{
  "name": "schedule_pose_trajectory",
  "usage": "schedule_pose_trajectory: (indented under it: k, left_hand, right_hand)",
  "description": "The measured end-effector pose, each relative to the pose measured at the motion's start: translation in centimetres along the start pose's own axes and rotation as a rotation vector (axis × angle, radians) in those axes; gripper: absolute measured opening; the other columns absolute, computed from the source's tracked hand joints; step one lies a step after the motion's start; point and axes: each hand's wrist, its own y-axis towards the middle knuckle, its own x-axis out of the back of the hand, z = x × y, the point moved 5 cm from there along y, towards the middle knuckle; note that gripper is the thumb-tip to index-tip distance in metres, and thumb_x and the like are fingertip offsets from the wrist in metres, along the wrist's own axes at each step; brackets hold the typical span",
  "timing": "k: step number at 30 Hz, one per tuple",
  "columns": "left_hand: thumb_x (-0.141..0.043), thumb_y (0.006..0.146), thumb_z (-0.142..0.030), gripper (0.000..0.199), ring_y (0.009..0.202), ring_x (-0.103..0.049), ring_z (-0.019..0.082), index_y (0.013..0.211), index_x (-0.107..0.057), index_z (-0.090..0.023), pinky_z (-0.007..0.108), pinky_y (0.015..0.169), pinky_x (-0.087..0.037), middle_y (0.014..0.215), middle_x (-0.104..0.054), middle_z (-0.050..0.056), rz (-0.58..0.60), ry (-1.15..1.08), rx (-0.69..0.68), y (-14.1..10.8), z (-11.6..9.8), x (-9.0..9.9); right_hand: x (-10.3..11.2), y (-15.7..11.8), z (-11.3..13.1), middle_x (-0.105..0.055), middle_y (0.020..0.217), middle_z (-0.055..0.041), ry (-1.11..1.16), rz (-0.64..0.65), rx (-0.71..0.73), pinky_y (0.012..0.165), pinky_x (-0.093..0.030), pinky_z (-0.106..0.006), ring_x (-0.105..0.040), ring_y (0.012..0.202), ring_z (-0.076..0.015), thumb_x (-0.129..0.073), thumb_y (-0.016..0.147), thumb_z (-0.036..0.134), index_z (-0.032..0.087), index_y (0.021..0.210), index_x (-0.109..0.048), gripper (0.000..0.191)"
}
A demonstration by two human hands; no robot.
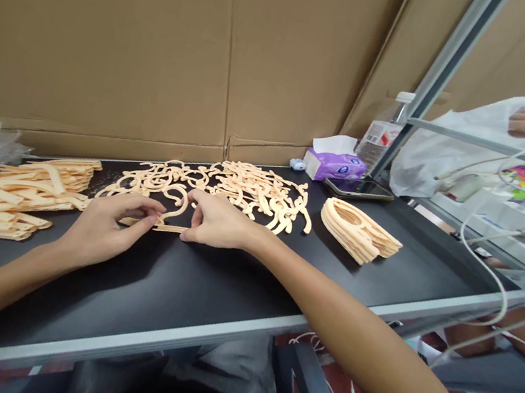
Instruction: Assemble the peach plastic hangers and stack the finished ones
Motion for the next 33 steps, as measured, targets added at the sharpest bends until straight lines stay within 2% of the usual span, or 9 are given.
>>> schedule_pose_trajectory:
  k: [7, 18, 21, 25, 33]
  left_hand:
    - [-0.058, 0.085, -0.028, 0.018, 0.081, -0.07, 0.019, 0.095, -0.069, -0.018, 0.034, 0.079, -0.061, 0.095, -0.071, 0.007, -0.02, -0.092, 0.009, 0.1, 0.7, -0.2]
    - [-0.062, 0.085, -0.029, 0.036, 0.096, -0.068, 0.021, 0.118, -0.065, -0.015, 0.04, 0.092, -0.058, 0.113, -0.069, 0.011, -0.073, -0.28, 0.112, 0.1, 1.7, 0.0]
    - [-0.061, 0.085, -0.029, 0.029, 0.098, -0.068, 0.022, 0.111, -0.068, -0.016, 0.04, 0.093, -0.057, 0.113, -0.07, 0.01, -0.064, -0.285, 0.107, 0.2, 1.7, 0.0]
    - [-0.059, 0.087, -0.029, 0.016, 0.095, -0.068, 0.022, 0.096, -0.068, -0.019, 0.04, 0.091, -0.057, 0.101, -0.071, 0.007, -0.005, -0.201, 0.031, 0.3, 1.4, -0.2]
    - [-0.059, 0.086, -0.032, 0.015, 0.086, -0.069, 0.02, 0.09, -0.069, -0.021, 0.034, 0.082, -0.057, 0.093, -0.073, 0.004, 0.035, -0.087, 0.004, 0.3, 0.8, -0.1]
  right_hand:
    - [0.0, 0.0, 0.2, -0.064, 0.072, 0.0037, -0.024, -0.005, -0.005, 0.063, -0.042, -0.025, -0.059, 0.066, -0.0135, -0.069, 0.071, 0.016, 0.017, 0.108, -0.054, 0.04]
    - [0.1, 0.0, 0.4, -0.063, 0.068, 0.0036, 0.001, -0.031, 0.015, 0.062, -0.044, -0.025, -0.06, 0.062, -0.0133, -0.064, 0.074, 0.014, 0.018, 0.103, -0.058, 0.03]
    - [0.0, 0.1, 0.0, -0.065, 0.071, 0.003, 0.016, -0.062, 0.015, 0.062, -0.044, -0.025, -0.061, 0.064, -0.0133, -0.063, 0.074, 0.015, 0.018, 0.106, -0.059, 0.032]
    - [-0.1, 0.2, -0.5, -0.064, 0.072, 0.0027, 0.049, -0.102, 0.029, 0.061, -0.043, -0.024, -0.06, 0.064, -0.0127, -0.064, 0.072, 0.014, 0.018, 0.107, -0.062, 0.035]
    - [0.0, 0.5, -0.3, -0.064, 0.071, 0.0013, 0.008, -0.18, 0.048, 0.061, -0.042, -0.023, -0.056, 0.063, -0.0109, -0.06, 0.075, 0.009, 0.015, 0.1, -0.07, 0.027]
